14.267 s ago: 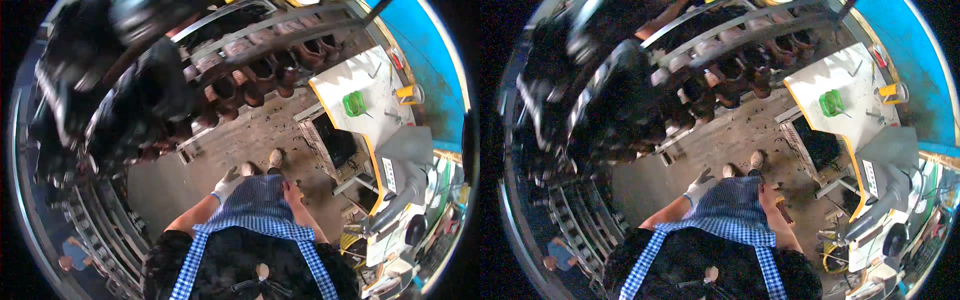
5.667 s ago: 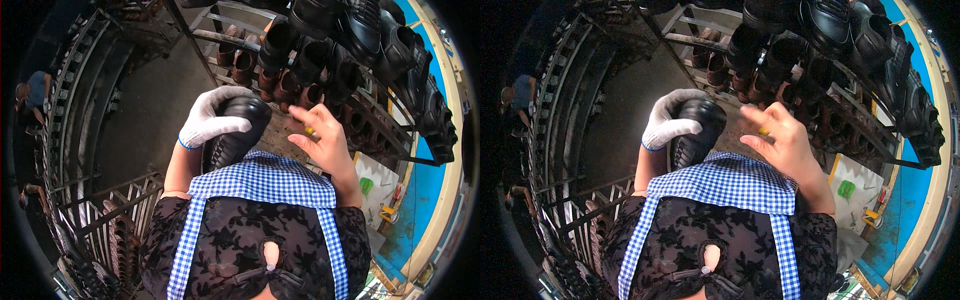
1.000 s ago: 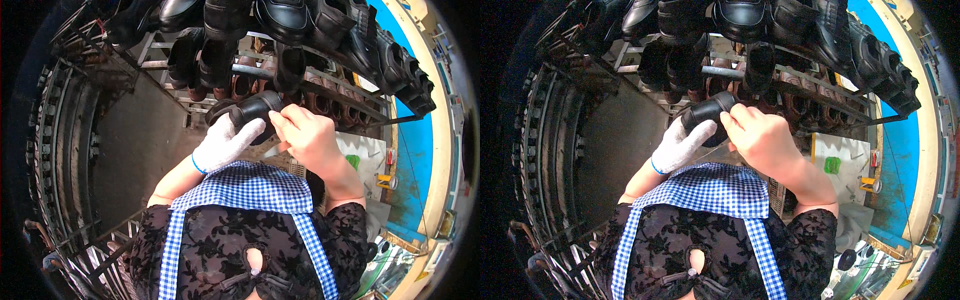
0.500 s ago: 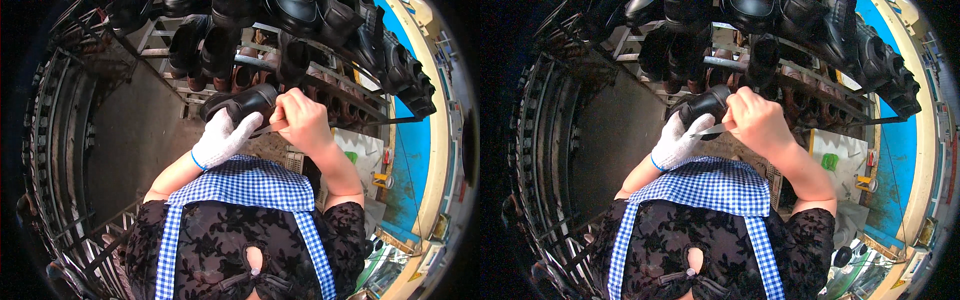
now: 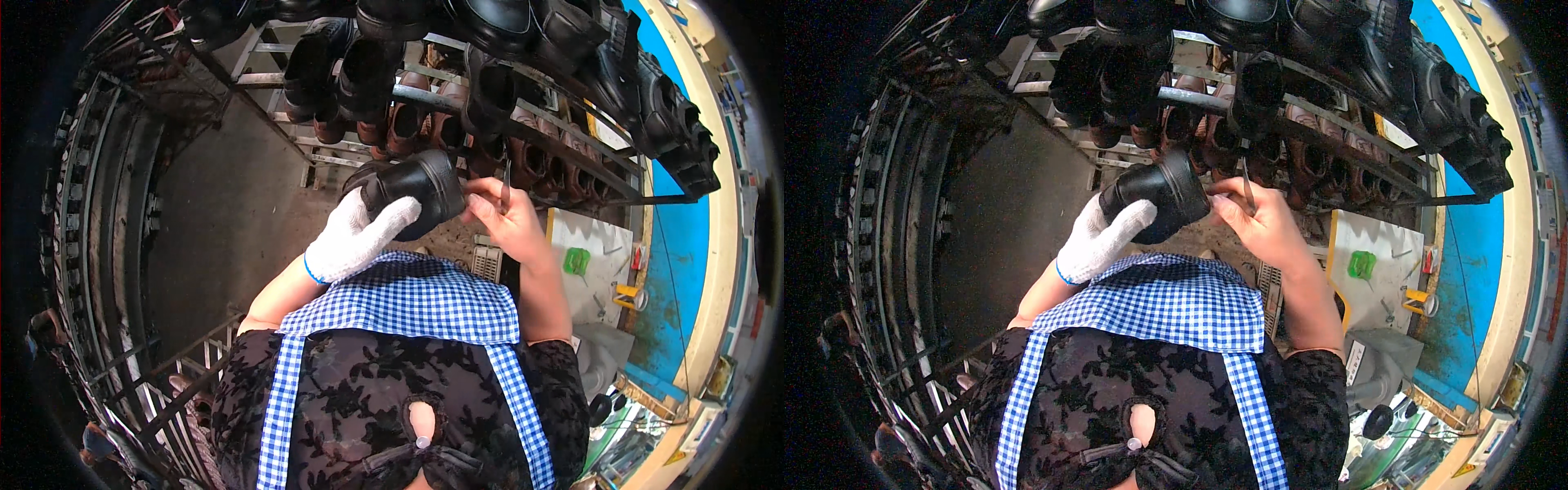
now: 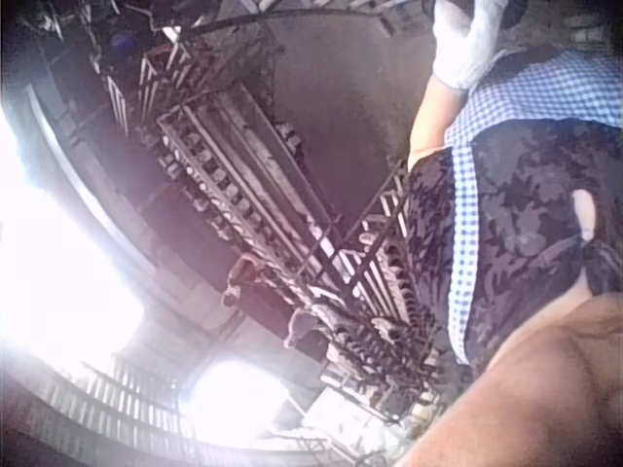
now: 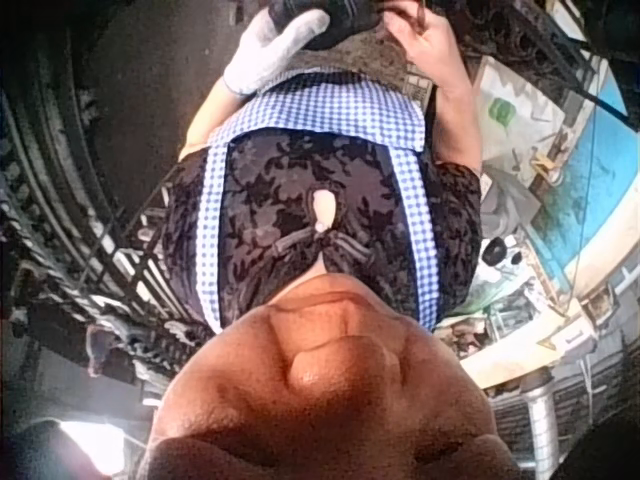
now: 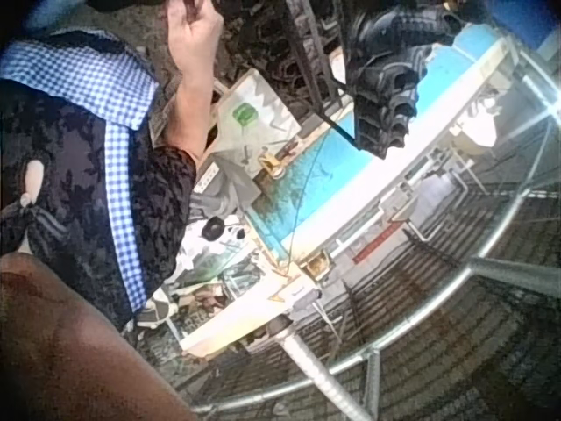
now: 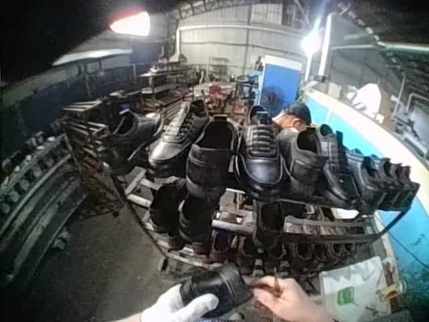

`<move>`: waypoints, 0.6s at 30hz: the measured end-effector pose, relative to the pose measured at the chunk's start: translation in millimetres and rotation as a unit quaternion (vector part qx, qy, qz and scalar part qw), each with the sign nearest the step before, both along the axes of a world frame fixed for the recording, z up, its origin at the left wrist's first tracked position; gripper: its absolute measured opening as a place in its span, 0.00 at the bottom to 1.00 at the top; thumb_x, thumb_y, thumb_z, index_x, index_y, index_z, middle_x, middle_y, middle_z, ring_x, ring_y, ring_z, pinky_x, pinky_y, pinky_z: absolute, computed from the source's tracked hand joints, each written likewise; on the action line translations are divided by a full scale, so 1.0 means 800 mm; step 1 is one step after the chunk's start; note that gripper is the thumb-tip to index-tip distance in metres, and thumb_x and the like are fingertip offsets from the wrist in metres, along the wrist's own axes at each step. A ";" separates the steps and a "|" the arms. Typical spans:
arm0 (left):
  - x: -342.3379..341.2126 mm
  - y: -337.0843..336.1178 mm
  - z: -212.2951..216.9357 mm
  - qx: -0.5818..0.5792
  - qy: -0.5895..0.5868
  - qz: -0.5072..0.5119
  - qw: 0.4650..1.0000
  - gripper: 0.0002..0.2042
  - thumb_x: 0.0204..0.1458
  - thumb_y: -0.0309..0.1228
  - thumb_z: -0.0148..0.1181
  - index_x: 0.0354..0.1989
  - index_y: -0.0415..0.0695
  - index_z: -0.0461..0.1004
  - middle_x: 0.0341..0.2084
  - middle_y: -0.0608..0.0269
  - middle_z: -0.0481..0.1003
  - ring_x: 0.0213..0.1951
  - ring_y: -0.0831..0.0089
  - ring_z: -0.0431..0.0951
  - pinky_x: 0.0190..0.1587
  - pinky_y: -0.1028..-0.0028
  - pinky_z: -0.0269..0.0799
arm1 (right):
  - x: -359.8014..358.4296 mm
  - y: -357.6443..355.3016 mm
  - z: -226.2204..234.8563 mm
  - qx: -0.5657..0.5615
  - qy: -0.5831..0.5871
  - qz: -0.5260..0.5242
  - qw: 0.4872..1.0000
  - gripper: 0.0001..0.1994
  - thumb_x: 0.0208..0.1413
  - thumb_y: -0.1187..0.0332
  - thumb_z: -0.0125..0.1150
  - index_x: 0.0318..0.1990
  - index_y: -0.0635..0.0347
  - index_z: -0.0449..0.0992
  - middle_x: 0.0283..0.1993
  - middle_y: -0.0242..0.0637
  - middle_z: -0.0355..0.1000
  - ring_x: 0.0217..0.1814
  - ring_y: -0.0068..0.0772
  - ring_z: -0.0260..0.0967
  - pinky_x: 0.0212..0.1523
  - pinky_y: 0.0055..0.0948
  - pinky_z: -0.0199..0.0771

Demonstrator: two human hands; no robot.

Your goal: Trimming excess material and cleaning the edges of shoes using a small blade.

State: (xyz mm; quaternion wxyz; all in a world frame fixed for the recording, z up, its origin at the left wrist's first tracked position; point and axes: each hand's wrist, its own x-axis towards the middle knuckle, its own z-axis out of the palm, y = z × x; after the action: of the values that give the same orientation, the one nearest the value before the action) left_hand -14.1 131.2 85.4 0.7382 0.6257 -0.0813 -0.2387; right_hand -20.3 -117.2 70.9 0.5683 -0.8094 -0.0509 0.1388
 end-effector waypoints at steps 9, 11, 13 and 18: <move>-0.019 0.029 -0.047 0.365 -0.530 -0.131 0.755 0.17 0.53 0.42 0.61 0.25 0.38 0.76 0.14 0.54 0.70 0.15 0.58 0.72 0.18 0.63 0.67 | -0.001 0.077 -0.092 0.320 0.375 -0.035 0.869 0.35 0.55 0.45 0.60 0.63 0.59 0.63 0.59 0.41 0.69 0.58 0.34 0.67 0.56 0.33 0.69; -0.021 0.037 -0.008 0.429 -0.452 -0.189 0.759 0.18 0.54 0.43 0.60 0.28 0.37 0.77 0.21 0.50 0.74 0.22 0.55 0.77 0.25 0.63 0.73 | 0.001 0.073 -0.135 0.357 0.389 -0.018 0.849 0.35 0.55 0.45 0.60 0.63 0.58 0.64 0.58 0.41 0.69 0.56 0.35 0.69 0.56 0.34 0.70; -0.022 0.057 0.009 0.168 -0.412 -0.123 0.887 0.18 0.54 0.43 0.61 0.35 0.36 0.78 0.30 0.45 0.77 0.36 0.52 0.79 0.38 0.62 0.76 | -0.003 0.080 -0.146 0.442 0.349 0.021 0.826 0.35 0.52 0.41 0.59 0.60 0.58 0.67 0.54 0.41 0.72 0.54 0.36 0.71 0.56 0.37 0.70; -0.027 0.104 0.014 0.099 -0.248 0.358 0.895 0.28 0.51 0.32 0.66 0.60 0.40 0.64 0.55 0.55 0.69 0.56 0.65 0.70 0.59 0.65 0.66 | -0.002 0.096 -0.128 0.472 0.403 0.044 0.783 0.35 0.54 0.40 0.56 0.58 0.60 0.68 0.51 0.42 0.73 0.48 0.34 0.73 0.50 0.35 0.74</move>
State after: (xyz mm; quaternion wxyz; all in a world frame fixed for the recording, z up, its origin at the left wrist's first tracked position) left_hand -35.5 214.4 96.8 0.6637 0.7214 -0.0080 0.1976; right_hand -21.7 -40.3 -31.6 0.8412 -0.3074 0.0880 0.4360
